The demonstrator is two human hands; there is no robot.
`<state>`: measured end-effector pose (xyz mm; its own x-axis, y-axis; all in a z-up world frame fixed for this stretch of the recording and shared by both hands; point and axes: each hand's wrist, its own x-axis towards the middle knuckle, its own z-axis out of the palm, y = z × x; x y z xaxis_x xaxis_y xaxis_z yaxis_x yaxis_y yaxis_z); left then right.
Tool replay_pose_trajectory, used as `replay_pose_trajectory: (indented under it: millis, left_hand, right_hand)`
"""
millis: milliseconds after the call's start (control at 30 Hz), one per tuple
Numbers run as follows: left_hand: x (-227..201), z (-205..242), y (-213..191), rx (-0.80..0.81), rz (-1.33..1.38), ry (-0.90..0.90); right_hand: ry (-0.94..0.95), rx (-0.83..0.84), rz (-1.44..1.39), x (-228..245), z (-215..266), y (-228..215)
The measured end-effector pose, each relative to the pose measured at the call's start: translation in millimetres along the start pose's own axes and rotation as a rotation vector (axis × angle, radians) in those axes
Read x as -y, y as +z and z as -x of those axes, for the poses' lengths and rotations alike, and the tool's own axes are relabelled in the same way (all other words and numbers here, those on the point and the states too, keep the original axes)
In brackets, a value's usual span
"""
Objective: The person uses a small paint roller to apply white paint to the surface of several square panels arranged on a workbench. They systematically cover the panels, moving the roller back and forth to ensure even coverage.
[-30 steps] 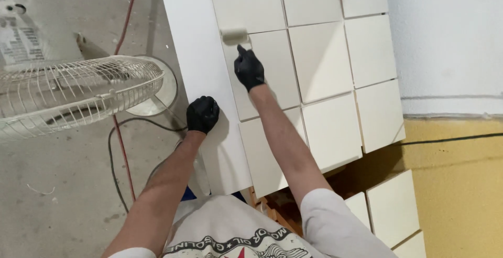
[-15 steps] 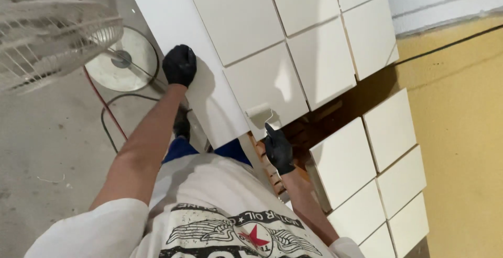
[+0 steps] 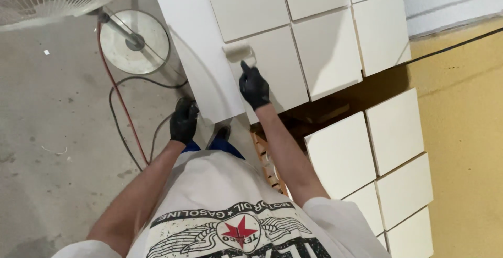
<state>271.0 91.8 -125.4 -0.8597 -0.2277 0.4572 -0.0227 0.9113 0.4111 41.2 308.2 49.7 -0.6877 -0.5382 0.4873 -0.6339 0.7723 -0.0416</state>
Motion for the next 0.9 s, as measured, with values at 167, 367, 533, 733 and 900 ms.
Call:
replay_pose_trajectory:
  millis: [167,367,533,733,900]
  left_hand:
    - [-27.0,9.0,-36.6,-0.011,-0.022,0.004]
    - [-32.5,-10.5,-42.3,0.056,0.118,-0.017]
    - [-30.9,-14.7,-34.2,0.089,0.045,0.153]
    - [-12.2,-5.3,-6.5,0.085,-0.029,0.192]
    - [-4.9,-11.1,-15.0,0.087,0.064,0.072]
  right_hand:
    - [0.225,0.233,-0.204,4.8,11.0,-32.2]
    - [0.702,0.479,-0.443,12.5,143.3,-146.8]
    - [0.617,0.349,-0.493,1.0,175.9,-211.3]
    - [0.917,0.457,-0.495,-30.1,156.1,-126.8]
    - [1.821,0.025,-1.688,-45.0,30.6,-73.3]
